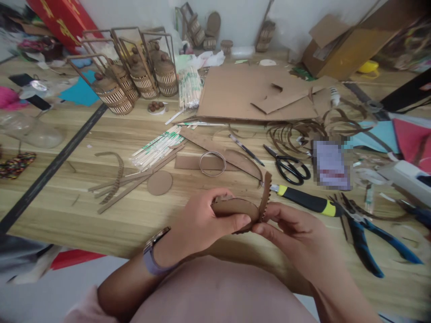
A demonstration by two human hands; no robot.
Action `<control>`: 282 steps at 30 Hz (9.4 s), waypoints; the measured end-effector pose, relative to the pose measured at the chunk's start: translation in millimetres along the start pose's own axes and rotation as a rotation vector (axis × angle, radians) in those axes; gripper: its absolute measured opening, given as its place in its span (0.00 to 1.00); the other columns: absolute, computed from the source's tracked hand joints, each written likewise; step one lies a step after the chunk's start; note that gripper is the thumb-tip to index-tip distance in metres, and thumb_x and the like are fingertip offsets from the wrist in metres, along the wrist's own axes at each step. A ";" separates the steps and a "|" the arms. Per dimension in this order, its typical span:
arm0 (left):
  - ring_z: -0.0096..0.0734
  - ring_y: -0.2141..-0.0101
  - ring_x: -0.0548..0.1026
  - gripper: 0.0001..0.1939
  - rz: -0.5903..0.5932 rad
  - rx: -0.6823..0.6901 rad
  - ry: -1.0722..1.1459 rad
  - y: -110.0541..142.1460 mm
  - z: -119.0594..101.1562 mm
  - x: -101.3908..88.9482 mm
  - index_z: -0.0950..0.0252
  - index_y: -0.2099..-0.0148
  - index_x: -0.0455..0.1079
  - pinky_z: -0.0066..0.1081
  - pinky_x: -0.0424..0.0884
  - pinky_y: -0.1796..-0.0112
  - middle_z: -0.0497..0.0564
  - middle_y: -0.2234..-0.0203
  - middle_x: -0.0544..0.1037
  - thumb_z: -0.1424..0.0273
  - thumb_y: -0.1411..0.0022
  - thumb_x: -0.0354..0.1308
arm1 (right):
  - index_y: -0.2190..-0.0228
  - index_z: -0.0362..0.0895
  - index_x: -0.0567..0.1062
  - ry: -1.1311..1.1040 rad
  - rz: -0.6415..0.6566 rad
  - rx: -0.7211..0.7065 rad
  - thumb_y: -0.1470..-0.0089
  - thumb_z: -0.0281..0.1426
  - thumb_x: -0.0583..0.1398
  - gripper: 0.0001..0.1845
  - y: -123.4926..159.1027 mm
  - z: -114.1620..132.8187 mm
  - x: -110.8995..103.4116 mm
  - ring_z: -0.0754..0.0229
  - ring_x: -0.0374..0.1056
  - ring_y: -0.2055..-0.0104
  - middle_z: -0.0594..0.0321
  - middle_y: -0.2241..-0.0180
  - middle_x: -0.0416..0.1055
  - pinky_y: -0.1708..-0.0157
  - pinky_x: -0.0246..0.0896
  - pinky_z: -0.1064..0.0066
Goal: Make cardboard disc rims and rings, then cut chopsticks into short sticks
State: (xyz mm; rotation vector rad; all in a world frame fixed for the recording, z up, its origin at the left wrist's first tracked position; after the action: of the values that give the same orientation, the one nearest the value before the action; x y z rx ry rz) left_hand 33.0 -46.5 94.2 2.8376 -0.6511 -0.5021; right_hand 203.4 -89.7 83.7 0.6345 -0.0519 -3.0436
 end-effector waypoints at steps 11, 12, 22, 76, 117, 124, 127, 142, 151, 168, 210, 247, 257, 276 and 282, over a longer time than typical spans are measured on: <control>0.26 0.77 0.64 0.11 0.069 -0.022 -0.083 1.3 2.1 5.9 0.62 0.74 0.66 0.26 0.56 0.75 0.41 0.81 0.65 0.64 0.47 0.64 | 0.67 0.51 0.81 -0.124 -0.178 -0.033 0.53 0.46 0.68 0.14 -8.7 10.1 -18.7 0.56 0.77 0.67 0.61 0.68 0.81 0.66 0.75 0.67; 0.26 0.77 0.64 0.11 0.085 -0.023 -0.088 1.6 2.6 7.5 0.62 0.74 0.66 0.26 0.56 0.75 0.41 0.81 0.66 0.64 0.47 0.64 | 0.66 0.52 0.81 -0.101 -0.183 -0.054 0.52 0.45 0.68 0.13 -8.3 12.3 -17.9 0.57 0.77 0.67 0.62 0.68 0.81 0.66 0.74 0.67; 0.30 0.73 0.71 0.11 0.163 0.075 -0.114 0.8 0.0 16.6 0.62 0.71 0.72 0.28 0.60 0.73 0.45 0.77 0.75 0.61 0.44 0.64 | 0.63 0.53 0.80 0.143 -0.071 -0.292 0.44 0.31 0.63 0.07 -4.4 36.6 -3.3 0.61 0.74 0.66 0.66 0.67 0.79 0.68 0.70 0.72; 0.34 0.65 0.74 0.21 0.378 -0.145 0.883 2.9 26.7 43.0 0.66 0.67 0.68 0.29 0.71 0.67 0.51 0.69 0.73 0.51 0.41 0.59 | 0.62 0.52 0.75 0.114 -0.086 -0.485 0.45 0.24 0.61 0.12 2.1 51.5 3.4 0.63 0.72 0.70 0.67 0.72 0.75 0.72 0.67 0.73; 0.44 0.49 0.71 0.16 -0.111 0.476 -0.013 16.1 -12.9 0.7 0.60 0.62 0.61 0.40 0.66 0.51 0.58 0.47 0.73 0.67 0.47 0.65 | 0.60 0.52 0.75 -0.004 -0.269 -0.357 0.43 0.38 0.64 0.09 3.3 22.9 -4.6 0.56 0.71 0.55 0.61 0.60 0.74 0.55 0.67 0.64; 0.53 0.48 0.71 0.16 -0.317 0.898 -0.542 24.6 -22.9 4.2 0.62 0.61 0.61 0.51 0.69 0.51 0.69 0.51 0.74 0.65 0.45 0.64 | 0.74 0.48 0.78 -0.151 -0.121 -0.002 0.47 0.45 0.64 0.15 -3.6 5.3 8.1 0.61 0.71 0.74 0.65 0.77 0.75 0.75 0.66 0.73; 0.56 0.47 0.70 0.13 -0.317 0.900 -0.595 24.9 -20.0 8.0 0.62 0.62 0.61 0.53 0.70 0.51 0.69 0.50 0.73 0.66 0.44 0.63 | 0.75 0.47 0.79 -0.159 -0.078 0.082 0.48 0.45 0.65 0.14 -4.3 -0.2 11.0 0.61 0.70 0.74 0.64 0.77 0.76 0.76 0.66 0.72; 0.53 0.49 0.71 0.12 -0.408 0.858 -0.741 24.4 -17.4 11.3 0.62 0.61 0.60 0.52 0.73 0.54 0.67 0.50 0.72 0.65 0.42 0.61 | 0.42 0.49 0.69 -0.342 -0.092 -0.044 0.34 0.50 0.45 0.29 -2.0 -23.2 26.7 0.53 0.68 0.43 0.54 0.42 0.70 0.45 0.66 0.55; 0.54 0.51 0.72 0.11 -0.431 0.838 -0.714 23.7 -18.0 14.6 0.63 0.61 0.61 0.53 0.72 0.54 0.67 0.53 0.73 0.67 0.42 0.61 | 0.35 0.54 0.57 -0.397 0.122 -0.086 0.35 0.53 0.39 0.34 7.4 -14.5 49.0 0.53 0.48 0.31 0.61 0.32 0.52 0.34 0.48 0.52; 0.63 0.32 0.45 0.70 -0.020 0.613 -0.210 7.0 8.3 20.9 0.55 0.28 0.27 0.62 0.51 0.38 0.68 0.31 0.44 0.48 0.59 0.72 | 0.54 0.52 0.79 -0.334 -0.330 0.121 0.41 0.40 0.58 0.16 -7.3 -26.4 27.3 0.53 0.69 0.45 0.62 0.48 0.75 0.45 0.63 0.56; 0.47 0.34 0.53 0.45 -0.136 0.594 -0.291 13.4 14.7 19.8 0.56 0.31 0.40 0.48 0.59 0.38 0.61 0.35 0.53 0.67 0.41 0.64 | 0.43 0.56 0.67 -0.588 -0.110 0.107 0.36 0.52 0.45 0.27 -7.0 -37.5 62.3 0.53 0.56 0.35 0.63 0.38 0.62 0.37 0.53 0.56; 0.46 0.52 0.71 0.10 -0.467 0.374 -1.036 -22.0 55.8 -75.3 0.64 0.53 0.73 0.46 0.69 0.50 0.56 0.54 0.77 0.68 0.33 0.54 | 0.53 0.40 0.75 0.847 -0.002 -0.564 0.39 0.25 0.55 0.15 -68.5 -22.8 66.2 0.48 0.70 0.52 0.49 0.52 0.76 0.54 0.68 0.55; 0.58 0.60 0.73 0.18 -0.781 -0.376 -1.352 9.4 96.6 -184.1 0.76 0.56 0.73 0.42 0.67 0.63 0.71 0.62 0.76 0.66 0.34 0.49 | 0.65 0.44 0.77 0.995 -0.028 -0.619 0.44 0.20 0.58 0.10 -91.0 -23.5 80.5 0.48 0.67 0.59 0.54 0.64 0.77 0.63 0.61 0.61; 0.39 0.67 0.69 0.07 0.076 0.810 -1.292 -9.2 30.1 49.5 0.66 0.64 0.66 0.36 0.64 0.70 0.54 0.70 0.72 0.79 0.34 0.50 | 0.69 0.51 0.69 0.639 -0.485 -0.576 0.40 0.34 0.55 0.05 15.0 58.4 -24.8 0.54 0.68 0.72 0.59 0.74 0.72 0.74 0.59 0.63; 0.39 0.64 0.71 0.07 0.187 0.828 -1.262 -13.2 41.4 62.8 0.67 0.61 0.68 0.36 0.68 0.66 0.54 0.67 0.74 0.76 0.30 0.49 | 0.64 0.45 0.70 0.757 -0.269 -0.645 0.36 0.28 0.50 0.09 -16.2 4.4 24.1 0.55 0.69 0.73 0.59 0.75 0.74 0.71 0.62 0.64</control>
State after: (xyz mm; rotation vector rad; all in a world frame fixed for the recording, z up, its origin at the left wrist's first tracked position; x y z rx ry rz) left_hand 76.2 -67.5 34.8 2.6559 -1.5474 -2.5111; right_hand 179.2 -74.3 77.4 1.7088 1.0319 -2.5366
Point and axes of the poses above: each hand's wrist, its own y-axis away from the middle knuckle, its own x-axis out of the palm, z = x × y, the point moved 6 cm from there along -y, towards the middle knuckle
